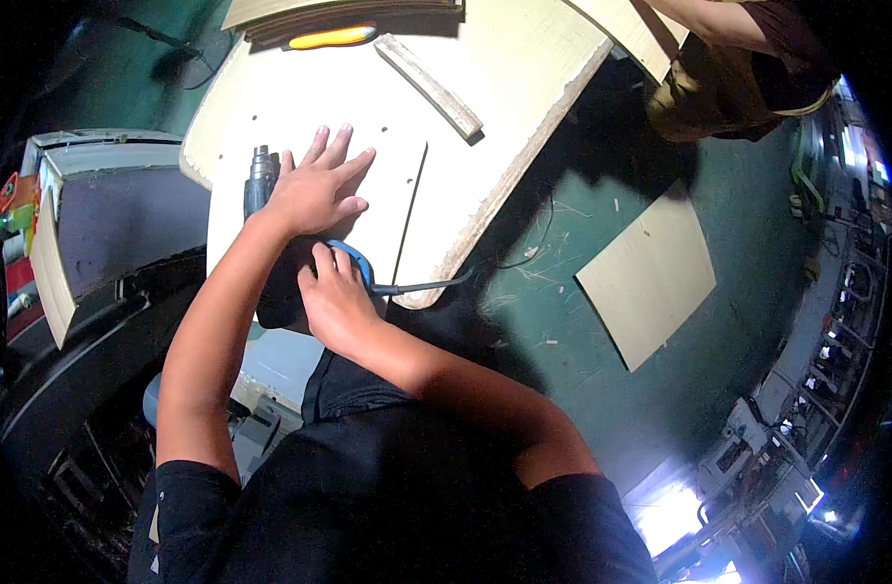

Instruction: The person sands a rectangular wooden board using a heat gun and a sanding block. They also use a utility knife to trim the edges of the board. The person flips the board over to work on different sides and stacks the finished pieces on the table.

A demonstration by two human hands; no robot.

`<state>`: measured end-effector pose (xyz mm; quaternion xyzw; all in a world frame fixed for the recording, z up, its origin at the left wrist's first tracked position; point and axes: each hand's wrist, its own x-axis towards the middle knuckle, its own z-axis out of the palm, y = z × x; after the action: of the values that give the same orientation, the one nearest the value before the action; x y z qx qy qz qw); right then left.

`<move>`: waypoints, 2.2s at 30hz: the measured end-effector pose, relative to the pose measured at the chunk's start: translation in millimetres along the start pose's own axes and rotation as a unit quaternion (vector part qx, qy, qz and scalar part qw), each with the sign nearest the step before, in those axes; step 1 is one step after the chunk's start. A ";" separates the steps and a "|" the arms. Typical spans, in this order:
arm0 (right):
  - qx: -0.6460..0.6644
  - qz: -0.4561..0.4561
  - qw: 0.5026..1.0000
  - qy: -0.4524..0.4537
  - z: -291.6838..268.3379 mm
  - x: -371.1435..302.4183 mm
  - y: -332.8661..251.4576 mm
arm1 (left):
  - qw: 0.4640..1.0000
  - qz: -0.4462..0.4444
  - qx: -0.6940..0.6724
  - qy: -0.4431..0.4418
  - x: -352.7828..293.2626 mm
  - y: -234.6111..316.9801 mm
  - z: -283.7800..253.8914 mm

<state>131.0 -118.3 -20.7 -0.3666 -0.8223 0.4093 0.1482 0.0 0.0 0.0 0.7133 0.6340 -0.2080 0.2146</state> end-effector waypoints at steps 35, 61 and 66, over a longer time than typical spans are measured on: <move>0.009 0.220 0.975 -0.002 -132.2 9.0 152.8 | 0.994 0.019 -0.043 0.095 29.8 68.1 28.2; 0.131 0.204 0.970 -0.004 -74.5 -76.6 133.9 | 0.991 0.001 -0.053 0.124 32.0 71.8 35.0; 0.081 0.215 0.973 0.012 -77.5 -66.0 131.9 | 0.986 0.010 -0.068 0.149 29.9 66.3 44.3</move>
<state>282.0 -70.2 -71.9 -0.5266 -0.6865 0.4923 0.0955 68.1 -7.8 -50.6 0.7261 0.6647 -0.0536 0.1675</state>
